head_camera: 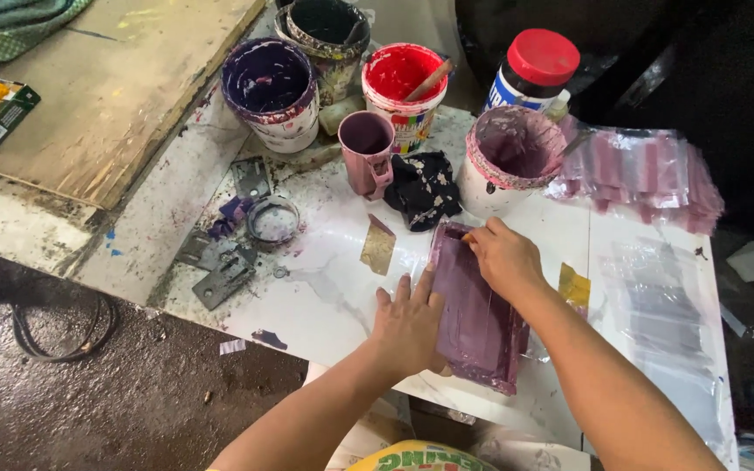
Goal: Spreading purple ink onto a small screen printing frame using a manual scraper tool.
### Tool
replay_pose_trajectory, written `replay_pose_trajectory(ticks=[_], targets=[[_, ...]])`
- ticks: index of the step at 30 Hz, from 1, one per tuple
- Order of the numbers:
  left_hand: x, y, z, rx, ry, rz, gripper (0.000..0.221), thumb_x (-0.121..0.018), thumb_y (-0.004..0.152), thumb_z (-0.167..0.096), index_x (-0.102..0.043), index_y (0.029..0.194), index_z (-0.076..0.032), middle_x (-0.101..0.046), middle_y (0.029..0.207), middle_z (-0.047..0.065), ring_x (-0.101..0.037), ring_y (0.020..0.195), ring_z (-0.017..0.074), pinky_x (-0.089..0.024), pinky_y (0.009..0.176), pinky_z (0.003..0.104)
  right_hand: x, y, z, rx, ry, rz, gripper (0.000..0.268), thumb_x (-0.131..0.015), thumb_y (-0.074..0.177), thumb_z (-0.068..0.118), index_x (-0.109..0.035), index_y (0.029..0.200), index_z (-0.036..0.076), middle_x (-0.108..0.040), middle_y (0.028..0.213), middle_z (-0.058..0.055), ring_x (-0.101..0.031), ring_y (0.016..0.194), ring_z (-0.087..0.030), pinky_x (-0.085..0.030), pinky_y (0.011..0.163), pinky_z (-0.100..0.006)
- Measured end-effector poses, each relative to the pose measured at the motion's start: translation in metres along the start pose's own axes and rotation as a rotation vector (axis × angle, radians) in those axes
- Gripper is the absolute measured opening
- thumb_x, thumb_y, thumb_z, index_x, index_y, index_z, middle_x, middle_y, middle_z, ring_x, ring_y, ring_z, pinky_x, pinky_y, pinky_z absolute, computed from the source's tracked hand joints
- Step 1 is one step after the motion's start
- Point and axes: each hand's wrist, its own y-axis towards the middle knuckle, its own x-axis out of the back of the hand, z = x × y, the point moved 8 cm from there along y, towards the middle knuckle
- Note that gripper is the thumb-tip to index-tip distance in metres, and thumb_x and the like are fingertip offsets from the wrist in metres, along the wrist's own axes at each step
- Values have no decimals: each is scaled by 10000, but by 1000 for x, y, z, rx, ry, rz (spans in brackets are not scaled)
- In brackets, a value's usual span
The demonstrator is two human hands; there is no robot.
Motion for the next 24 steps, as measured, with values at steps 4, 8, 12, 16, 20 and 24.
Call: replay_pose_trajectory(ticks=[4,8,12,16,20,24], targets=[[0,-2,2,-6,-27,-14,923,-827,697,-466,-471,1411,-2,-270,1624,271,-317,1455,536,-345,1052,744,-10,4,2,33,97,93,208,-565,1021,260,-675,883,150,-528,806,6,-648,639,-276,-531,573,-356],[-2,2,2,12,-16,-11,919,-849,706,-454,-468,1413,-8,-261,1635,239,-333,1441,522,-341,1042,755,-14,-8,5,92,109,105,212,-536,1025,258,-657,891,147,-521,813,7,-653,654,-299,-545,580,-386],[-5,5,2,4,-19,-37,943,-862,679,-497,-487,1399,-18,-287,1623,247,-347,1437,522,-340,1041,756,11,-26,31,153,201,146,287,-464,1037,381,-643,906,199,-515,848,5,-642,627,-308,-541,567,-384],[-10,9,5,20,-8,-48,970,-873,652,-518,-485,1390,-22,-247,1646,225,-345,1437,505,-334,1037,772,-7,-64,37,230,315,218,334,-383,1046,388,-621,889,213,-502,819,20,-640,615,-299,-536,537,-361],[-5,3,4,19,-11,-28,994,-872,662,-546,-475,1409,-24,-249,1647,221,-343,1441,505,-328,1041,772,-13,-102,45,222,410,405,445,-308,1063,361,-659,840,202,-506,783,73,-576,534,-173,-491,490,-257],[-13,8,6,20,-22,-34,971,-872,670,-525,-481,1403,-22,-267,1636,219,-344,1440,505,-326,1038,773,2,-126,50,312,453,457,232,-427,980,235,-632,880,194,-522,830,30,-611,596,-291,-529,513,-382]])
